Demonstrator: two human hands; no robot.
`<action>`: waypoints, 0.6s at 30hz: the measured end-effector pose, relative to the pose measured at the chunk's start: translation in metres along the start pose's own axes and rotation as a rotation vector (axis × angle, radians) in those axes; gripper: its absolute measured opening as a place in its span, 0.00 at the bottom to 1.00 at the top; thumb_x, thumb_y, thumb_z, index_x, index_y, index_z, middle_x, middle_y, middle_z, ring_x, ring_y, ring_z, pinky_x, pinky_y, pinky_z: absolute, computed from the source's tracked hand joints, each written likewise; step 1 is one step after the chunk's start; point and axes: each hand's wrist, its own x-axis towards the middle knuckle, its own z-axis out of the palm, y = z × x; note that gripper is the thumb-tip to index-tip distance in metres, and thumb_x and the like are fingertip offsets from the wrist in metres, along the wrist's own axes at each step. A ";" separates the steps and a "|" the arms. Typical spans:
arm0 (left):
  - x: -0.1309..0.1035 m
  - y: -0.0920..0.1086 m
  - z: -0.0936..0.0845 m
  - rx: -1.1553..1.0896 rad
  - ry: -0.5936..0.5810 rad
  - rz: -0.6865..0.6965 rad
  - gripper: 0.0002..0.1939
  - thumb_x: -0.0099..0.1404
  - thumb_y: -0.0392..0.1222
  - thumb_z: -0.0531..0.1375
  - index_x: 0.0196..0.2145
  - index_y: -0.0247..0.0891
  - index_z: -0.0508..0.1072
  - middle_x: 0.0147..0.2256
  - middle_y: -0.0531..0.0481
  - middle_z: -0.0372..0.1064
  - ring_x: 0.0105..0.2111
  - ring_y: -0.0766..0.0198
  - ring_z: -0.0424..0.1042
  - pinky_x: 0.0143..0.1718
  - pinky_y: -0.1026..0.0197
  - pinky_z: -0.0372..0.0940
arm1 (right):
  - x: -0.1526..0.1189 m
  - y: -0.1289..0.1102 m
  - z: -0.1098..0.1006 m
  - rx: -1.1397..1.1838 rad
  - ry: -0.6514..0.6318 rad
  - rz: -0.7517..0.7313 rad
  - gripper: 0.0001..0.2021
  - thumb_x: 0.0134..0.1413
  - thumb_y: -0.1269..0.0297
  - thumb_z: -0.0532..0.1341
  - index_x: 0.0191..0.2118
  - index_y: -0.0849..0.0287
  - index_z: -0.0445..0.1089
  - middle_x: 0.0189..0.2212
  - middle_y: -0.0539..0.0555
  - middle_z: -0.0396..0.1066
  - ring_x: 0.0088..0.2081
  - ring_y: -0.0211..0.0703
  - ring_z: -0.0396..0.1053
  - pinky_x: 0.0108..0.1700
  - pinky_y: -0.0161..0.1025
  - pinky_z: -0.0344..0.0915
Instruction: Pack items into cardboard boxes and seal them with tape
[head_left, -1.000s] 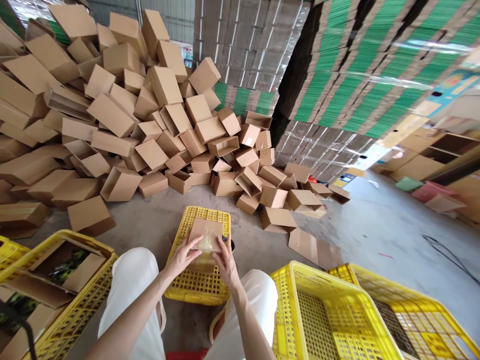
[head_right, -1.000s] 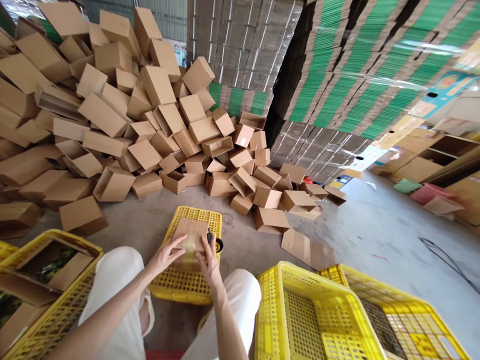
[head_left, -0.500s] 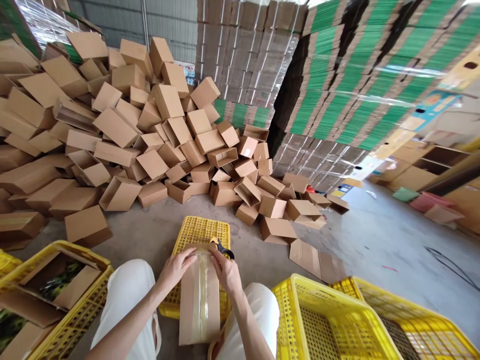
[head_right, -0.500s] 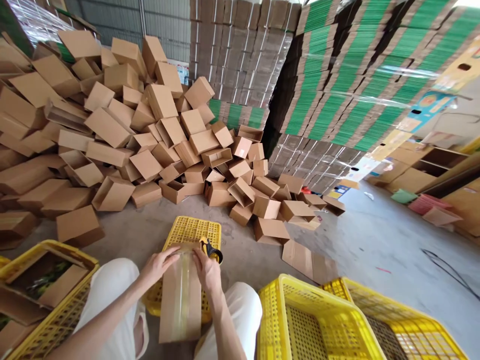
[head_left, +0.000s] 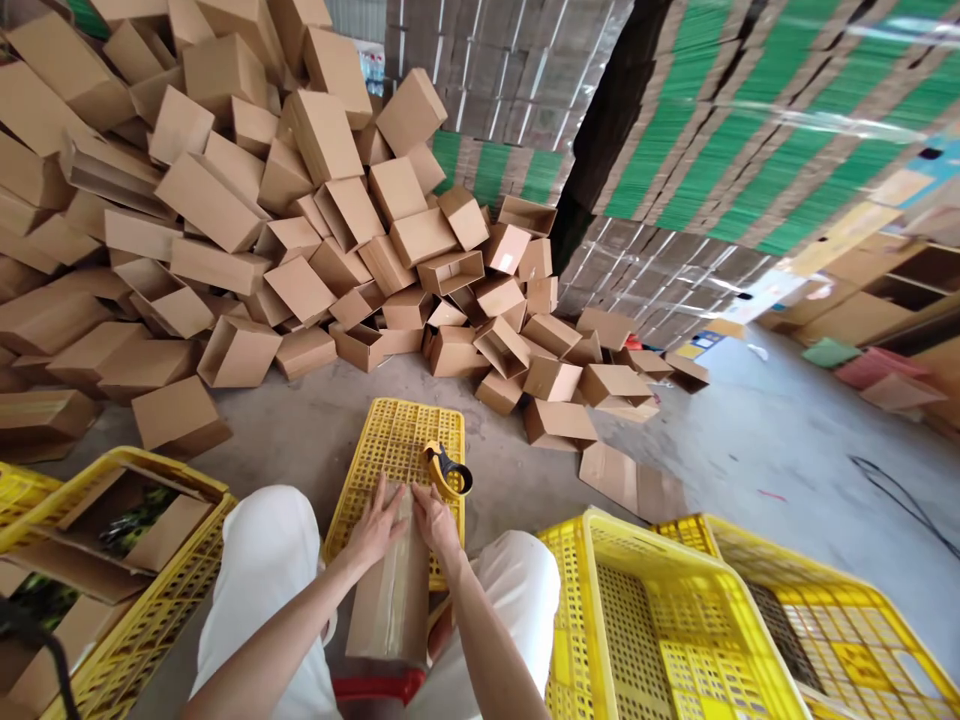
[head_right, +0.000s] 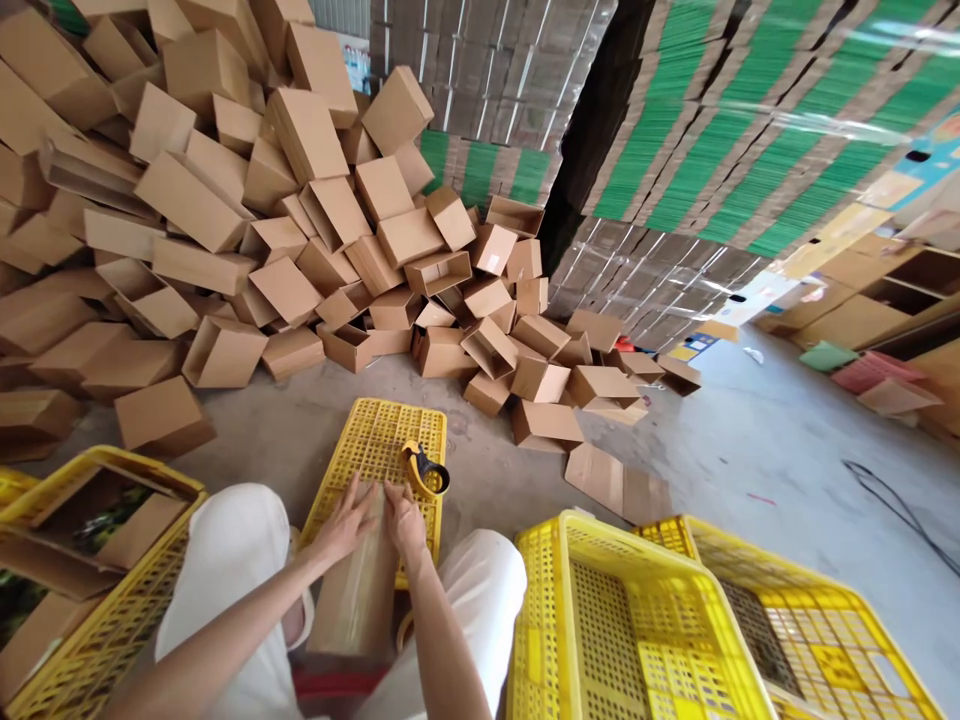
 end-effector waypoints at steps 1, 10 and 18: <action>-0.003 0.000 0.004 0.029 0.013 -0.004 0.35 0.76 0.47 0.59 0.76 0.50 0.56 0.79 0.40 0.33 0.75 0.32 0.48 0.66 0.30 0.63 | -0.002 0.000 0.002 -0.020 -0.012 0.019 0.26 0.67 0.72 0.55 0.67 0.56 0.73 0.66 0.63 0.72 0.62 0.52 0.75 0.59 0.45 0.75; -0.003 -0.010 0.008 0.088 -0.011 0.041 0.32 0.80 0.47 0.49 0.77 0.56 0.47 0.79 0.49 0.35 0.78 0.36 0.35 0.67 0.18 0.50 | -0.073 -0.019 0.021 -0.291 -0.074 -0.051 0.34 0.66 0.76 0.51 0.76 0.55 0.58 0.73 0.60 0.60 0.75 0.57 0.55 0.70 0.58 0.64; -0.009 -0.016 0.016 0.087 0.096 0.109 0.33 0.80 0.46 0.51 0.78 0.53 0.49 0.79 0.46 0.38 0.78 0.39 0.35 0.69 0.23 0.53 | -0.182 -0.047 0.030 -0.319 -0.167 -0.024 0.58 0.56 0.58 0.71 0.81 0.49 0.33 0.78 0.56 0.45 0.77 0.68 0.48 0.71 0.61 0.62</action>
